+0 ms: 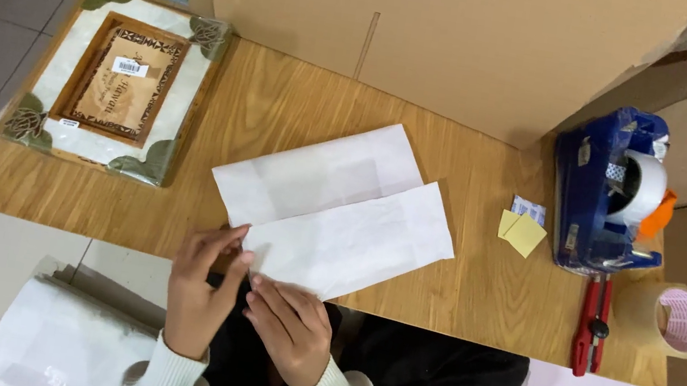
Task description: Wrapping a picture frame in white protective paper on a wooden table.
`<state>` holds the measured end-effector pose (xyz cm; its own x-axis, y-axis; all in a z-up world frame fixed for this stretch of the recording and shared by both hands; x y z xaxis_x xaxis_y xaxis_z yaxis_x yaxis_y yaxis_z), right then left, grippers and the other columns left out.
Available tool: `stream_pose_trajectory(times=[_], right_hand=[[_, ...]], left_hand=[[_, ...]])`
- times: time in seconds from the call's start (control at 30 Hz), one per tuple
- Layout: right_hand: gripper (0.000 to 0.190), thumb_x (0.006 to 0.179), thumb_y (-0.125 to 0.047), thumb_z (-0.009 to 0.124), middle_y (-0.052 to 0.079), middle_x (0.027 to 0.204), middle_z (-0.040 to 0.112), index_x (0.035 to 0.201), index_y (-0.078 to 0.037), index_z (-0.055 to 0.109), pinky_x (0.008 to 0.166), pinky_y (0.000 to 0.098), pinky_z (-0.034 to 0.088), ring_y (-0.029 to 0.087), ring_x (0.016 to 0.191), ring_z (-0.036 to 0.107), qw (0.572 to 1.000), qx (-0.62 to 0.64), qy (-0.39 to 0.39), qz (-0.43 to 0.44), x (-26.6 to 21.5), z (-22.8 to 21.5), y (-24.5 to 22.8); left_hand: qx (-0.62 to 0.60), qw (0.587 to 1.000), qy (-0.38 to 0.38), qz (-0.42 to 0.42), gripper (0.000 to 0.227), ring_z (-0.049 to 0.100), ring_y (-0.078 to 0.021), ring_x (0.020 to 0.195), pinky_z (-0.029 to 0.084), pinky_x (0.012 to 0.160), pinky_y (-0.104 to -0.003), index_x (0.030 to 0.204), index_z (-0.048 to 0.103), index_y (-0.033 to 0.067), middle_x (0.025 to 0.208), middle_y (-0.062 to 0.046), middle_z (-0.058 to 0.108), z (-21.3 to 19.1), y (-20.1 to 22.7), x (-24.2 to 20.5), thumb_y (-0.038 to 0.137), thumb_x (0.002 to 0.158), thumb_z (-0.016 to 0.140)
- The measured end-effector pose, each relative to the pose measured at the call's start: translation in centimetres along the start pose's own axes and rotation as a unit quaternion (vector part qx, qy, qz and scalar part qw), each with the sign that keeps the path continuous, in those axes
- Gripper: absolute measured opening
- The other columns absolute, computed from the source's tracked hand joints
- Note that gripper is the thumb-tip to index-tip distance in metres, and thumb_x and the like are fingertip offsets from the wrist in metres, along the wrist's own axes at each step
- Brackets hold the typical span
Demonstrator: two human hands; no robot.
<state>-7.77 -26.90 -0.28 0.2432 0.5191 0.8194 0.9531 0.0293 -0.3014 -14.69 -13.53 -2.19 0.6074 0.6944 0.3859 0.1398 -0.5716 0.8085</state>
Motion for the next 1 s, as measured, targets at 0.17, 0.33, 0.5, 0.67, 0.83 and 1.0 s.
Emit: stream_pose_trajectory(times=[0.17, 0.33, 0.5, 0.67, 0.83, 1.0], right_hand=[[0.028, 0.099, -0.022, 0.074, 0.019, 0.12, 0.072, 0.111, 0.003, 0.069, 0.093, 0.0412, 0.063, 0.032, 0.109, 0.073, 0.994, 0.07, -0.084, -0.033, -0.6, -1.9, 1.6], [0.028, 0.1, -0.025, 0.06, 0.014, 0.126, 0.07, 0.124, -0.01, 0.067, 0.083, 0.0497, 0.054, 0.039, 0.11, 0.069, 0.986, -0.129, -0.074, 0.079, -7.7, -5.4, 10.7], [0.034, 0.106, -0.019, 0.053, 0.015, 0.125, 0.066, 0.132, 0.0, 0.061, 0.102, 0.0386, 0.049, 0.029, 0.117, 0.063, 0.93, -0.07, -0.048, 0.358, -3.1, -11.9, 14.9], [0.038, 0.089, -0.028, 0.077, 0.007, 0.1, 0.07, 0.117, -0.005, 0.067, 0.063, 0.0271, 0.056, 0.016, 0.073, 0.066, 0.918, -0.1, -0.054, 0.381, -8.2, -11.7, 12.4], [0.028, 0.081, -0.02, 0.085, 0.003, 0.095, 0.069, 0.1, -0.008, 0.069, 0.085, 0.0288, 0.054, 0.018, 0.088, 0.068, 0.936, -0.058, -0.008, 0.347, -8.6, -11.7, 7.5], [0.022, 0.078, -0.019, 0.086, 0.0, 0.09, 0.071, 0.094, -0.012, 0.071, 0.084, 0.0257, 0.055, 0.014, 0.086, 0.067, 0.921, -0.009, -0.018, 0.389, -9.8, -11.5, 6.9]], left_hand=[[0.087, 0.996, 0.026, -0.015, 0.042, 0.06, -0.0179, 0.093, 0.05, 0.086, -0.037, 0.12, 0.072, 0.0147, 0.099, -0.001, 0.064, 0.9, 0.0, 0.1, 0.034, 0.084, 0.083], [0.067, 0.996, 0.035, -0.045, 0.039, 0.061, -0.0154, 0.094, 0.054, 0.086, -0.035, 0.118, 0.073, 0.0156, 0.101, 0.0, 0.066, 1.0, 0.3, -0.2, 0.031, 0.084, 0.083], [0.073, 0.995, 0.033, -0.064, 0.037, 0.064, -0.0154, 0.103, 0.058, 0.08, -0.032, 0.123, 0.072, 0.017, 0.109, -0.001, 0.068, 1.1, -0.1, 0.0, 0.033, 0.09, 0.077], [0.071, 0.997, 0.019, 0.016, 0.031, 0.069, -0.022, 0.1, 0.056, 0.086, -0.034, 0.123, 0.07, 0.0094, 0.117, -0.009, 0.069, 0.2, -2.4, 2.7, 0.024, 0.096, 0.073], [0.017, 1.0, -0.024, -0.007, 0.029, 0.072, -0.0211, 0.095, 0.061, 0.087, -0.031, 0.122, 0.071, 0.0035, 0.113, -0.013, 0.072, -0.3, -2.3, 5.5, 0.018, 0.096, 0.072], [0.135, 0.99, 0.028, -0.013, 0.026, 0.069, -0.0236, 0.107, 0.055, 0.078, -0.039, 0.129, 0.069, 0.0176, 0.126, -0.002, 0.065, 1.4, -3.2, 4.2, 0.013, 0.106, 0.059]])
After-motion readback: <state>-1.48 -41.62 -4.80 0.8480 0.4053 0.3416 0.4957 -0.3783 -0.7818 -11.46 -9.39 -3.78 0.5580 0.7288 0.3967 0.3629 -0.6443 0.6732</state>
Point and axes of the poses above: each hand's wrist, its own x-axis towards the middle knuckle, its own z-axis out of the palm, y = z × x, the point moved 3 cm from there along x, towards the middle knuckle
